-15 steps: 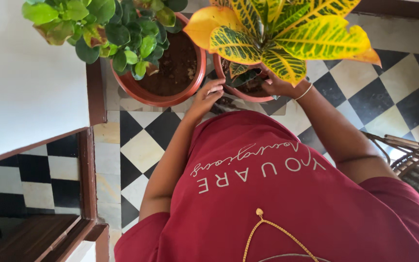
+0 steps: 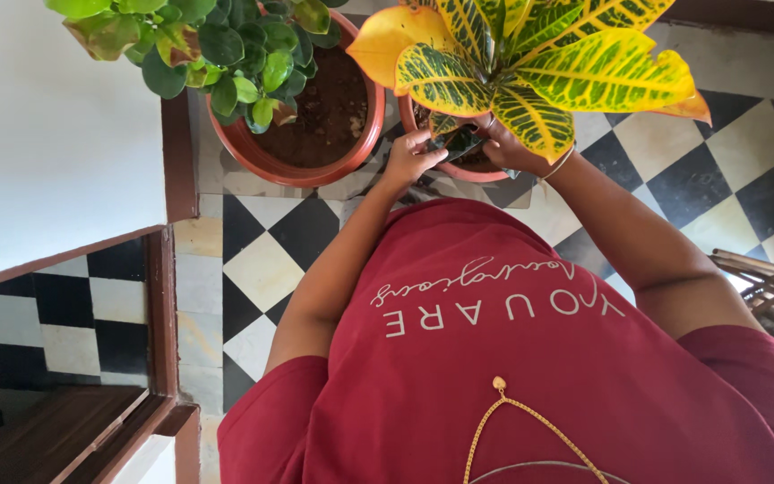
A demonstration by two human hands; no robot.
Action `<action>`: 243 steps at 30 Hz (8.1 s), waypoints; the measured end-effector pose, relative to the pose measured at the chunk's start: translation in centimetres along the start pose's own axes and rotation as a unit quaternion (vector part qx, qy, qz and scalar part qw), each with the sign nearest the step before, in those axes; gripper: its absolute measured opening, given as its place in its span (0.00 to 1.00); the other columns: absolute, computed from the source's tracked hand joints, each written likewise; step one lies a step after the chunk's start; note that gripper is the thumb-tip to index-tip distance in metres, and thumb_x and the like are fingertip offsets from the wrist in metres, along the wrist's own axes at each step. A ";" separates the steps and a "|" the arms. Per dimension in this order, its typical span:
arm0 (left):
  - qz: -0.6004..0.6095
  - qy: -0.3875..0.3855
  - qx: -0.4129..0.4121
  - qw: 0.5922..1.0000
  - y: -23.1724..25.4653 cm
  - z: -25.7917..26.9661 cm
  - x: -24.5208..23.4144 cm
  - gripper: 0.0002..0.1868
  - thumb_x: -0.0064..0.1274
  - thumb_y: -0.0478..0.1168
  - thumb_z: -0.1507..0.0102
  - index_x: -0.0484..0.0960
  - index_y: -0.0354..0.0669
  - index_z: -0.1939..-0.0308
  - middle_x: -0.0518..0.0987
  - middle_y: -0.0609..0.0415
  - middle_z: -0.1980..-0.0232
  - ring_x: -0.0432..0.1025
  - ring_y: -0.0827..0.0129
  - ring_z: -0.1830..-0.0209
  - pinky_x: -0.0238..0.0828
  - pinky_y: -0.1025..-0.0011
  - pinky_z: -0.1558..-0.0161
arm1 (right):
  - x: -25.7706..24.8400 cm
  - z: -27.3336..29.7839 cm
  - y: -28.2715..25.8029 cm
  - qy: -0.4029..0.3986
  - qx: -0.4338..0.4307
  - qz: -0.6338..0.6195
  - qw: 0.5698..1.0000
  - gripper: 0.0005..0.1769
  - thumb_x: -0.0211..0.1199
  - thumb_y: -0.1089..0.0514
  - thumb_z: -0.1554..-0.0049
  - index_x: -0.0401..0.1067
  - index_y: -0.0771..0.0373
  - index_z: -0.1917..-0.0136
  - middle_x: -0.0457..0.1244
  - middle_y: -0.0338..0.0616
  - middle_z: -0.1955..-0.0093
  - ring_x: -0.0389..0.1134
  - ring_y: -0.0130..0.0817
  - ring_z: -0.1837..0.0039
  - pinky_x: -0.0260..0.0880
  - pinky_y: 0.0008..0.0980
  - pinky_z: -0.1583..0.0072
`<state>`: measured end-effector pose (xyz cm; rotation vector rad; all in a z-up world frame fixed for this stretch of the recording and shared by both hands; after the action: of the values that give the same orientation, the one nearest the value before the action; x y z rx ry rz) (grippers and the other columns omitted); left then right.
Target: The person uses a spray bottle to mist the leaves of two potted plants. They then wipe the leaves of both plants with their fingers to clean them. The person alternates between the two plants, repeating the misting and wiping process.
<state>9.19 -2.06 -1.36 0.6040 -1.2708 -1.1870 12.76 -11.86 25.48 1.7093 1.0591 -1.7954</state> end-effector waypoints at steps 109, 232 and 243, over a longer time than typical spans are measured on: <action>0.117 0.075 -0.140 0.980 9.6 32.0 -13.6 0.26 0.57 0.49 0.32 0.71 0.54 0.31 0.81 0.55 0.42 0.79 0.68 0.53 0.75 0.71 0.55 | 23.4 -1.1 -24.3 -0.038 0.460 -0.836 0.296 0.11 0.61 0.57 0.40 0.71 0.67 0.50 0.68 0.49 0.55 0.69 0.44 0.50 0.73 0.47 0.45; -0.019 -0.009 0.007 1.000 26.1 7.0 -27.1 0.42 0.58 0.29 0.45 0.59 0.42 0.27 0.79 0.49 0.55 0.77 0.69 0.69 0.80 0.70 0.68 | 8.1 -14.3 -14.6 0.169 0.348 -0.188 0.903 0.05 0.68 0.65 0.42 0.74 0.69 0.53 0.69 0.50 0.54 0.74 0.42 0.55 0.73 0.35 0.55; -0.114 -0.002 0.051 0.992 28.1 7.5 -26.9 0.37 0.59 0.30 0.44 0.64 0.38 0.31 0.80 0.46 0.59 0.77 0.70 0.73 0.78 0.71 0.69 | -5.1 -17.6 -20.0 0.217 0.243 -0.094 0.941 0.07 0.69 0.67 0.41 0.77 0.65 0.48 0.71 0.47 0.49 0.74 0.39 0.48 0.75 0.35 0.47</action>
<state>15.13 33.68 14.65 0.8395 -1.2977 -1.3153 9.36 12.93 35.96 2.4648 1.0275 -1.9656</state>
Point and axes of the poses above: each hand's wrist, its own z-axis away from the middle knuckle, its own x-axis out of the palm, y = z × x, the point moved 10 cm from there along -z, towards the middle knuckle
